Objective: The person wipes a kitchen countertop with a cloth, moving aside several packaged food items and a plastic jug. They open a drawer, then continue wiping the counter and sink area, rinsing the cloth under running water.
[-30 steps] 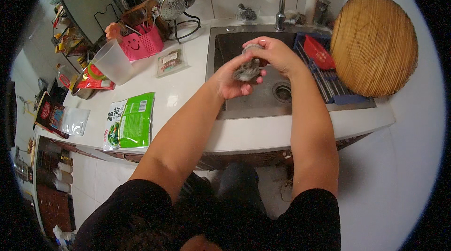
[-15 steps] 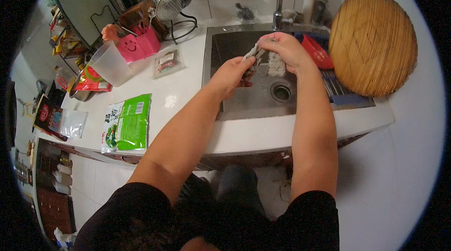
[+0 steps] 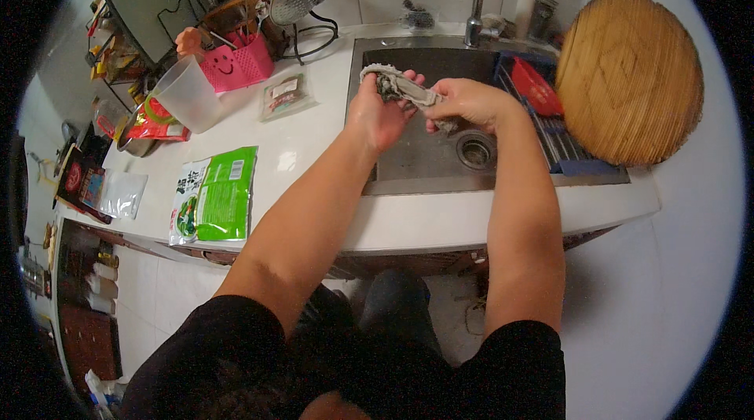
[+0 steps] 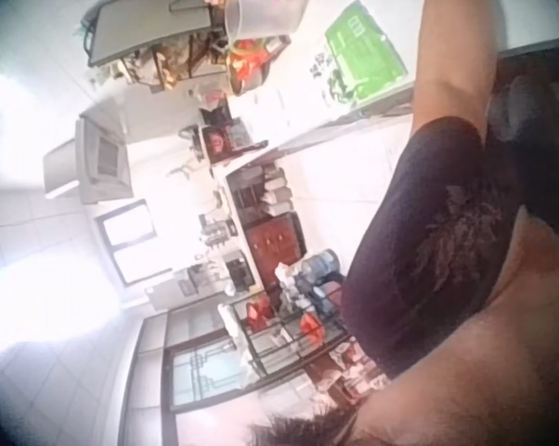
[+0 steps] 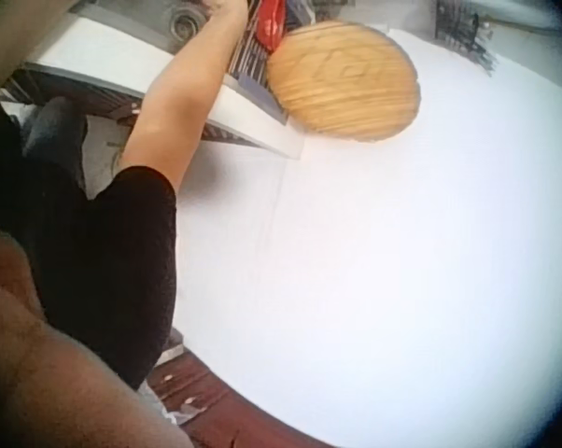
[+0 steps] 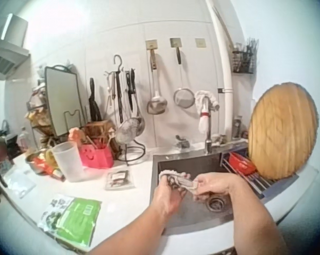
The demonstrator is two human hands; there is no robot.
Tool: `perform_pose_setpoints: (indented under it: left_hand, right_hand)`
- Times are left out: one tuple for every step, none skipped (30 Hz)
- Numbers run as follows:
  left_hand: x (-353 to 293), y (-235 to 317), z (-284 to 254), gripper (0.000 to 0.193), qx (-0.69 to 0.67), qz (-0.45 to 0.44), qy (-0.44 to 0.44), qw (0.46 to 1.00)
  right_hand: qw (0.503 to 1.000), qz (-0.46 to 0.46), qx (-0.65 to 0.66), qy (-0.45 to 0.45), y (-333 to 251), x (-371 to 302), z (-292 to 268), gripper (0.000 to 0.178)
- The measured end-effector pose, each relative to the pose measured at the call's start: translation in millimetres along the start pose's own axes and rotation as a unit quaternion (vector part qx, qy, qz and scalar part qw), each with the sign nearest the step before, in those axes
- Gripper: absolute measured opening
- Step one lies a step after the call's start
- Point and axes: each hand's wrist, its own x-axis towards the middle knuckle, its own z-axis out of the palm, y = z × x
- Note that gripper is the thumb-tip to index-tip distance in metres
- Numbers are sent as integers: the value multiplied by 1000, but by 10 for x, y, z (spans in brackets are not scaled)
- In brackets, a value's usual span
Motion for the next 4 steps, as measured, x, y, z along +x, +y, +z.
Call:
perform_pose_setpoints:
  left_hand:
    - [7, -4, 17, 39, -20, 6, 18, 1000]
    - [35, -16, 16, 41, -6, 14, 30, 999]
    - [87, -5, -52, 43, 9, 28, 46, 999]
    - [140, 7, -119, 45, 25, 42, 62, 997]
  right_hand:
    - [1000, 14, 10, -18, -3, -18, 2, 39]
    - [1000, 2, 2, -2, -21, -54, 0, 44]
    - [1000, -13, -6, 7, -65, -63, 17, 48]
    - [999, -27, -14, 17, -115, -80, 32, 53]
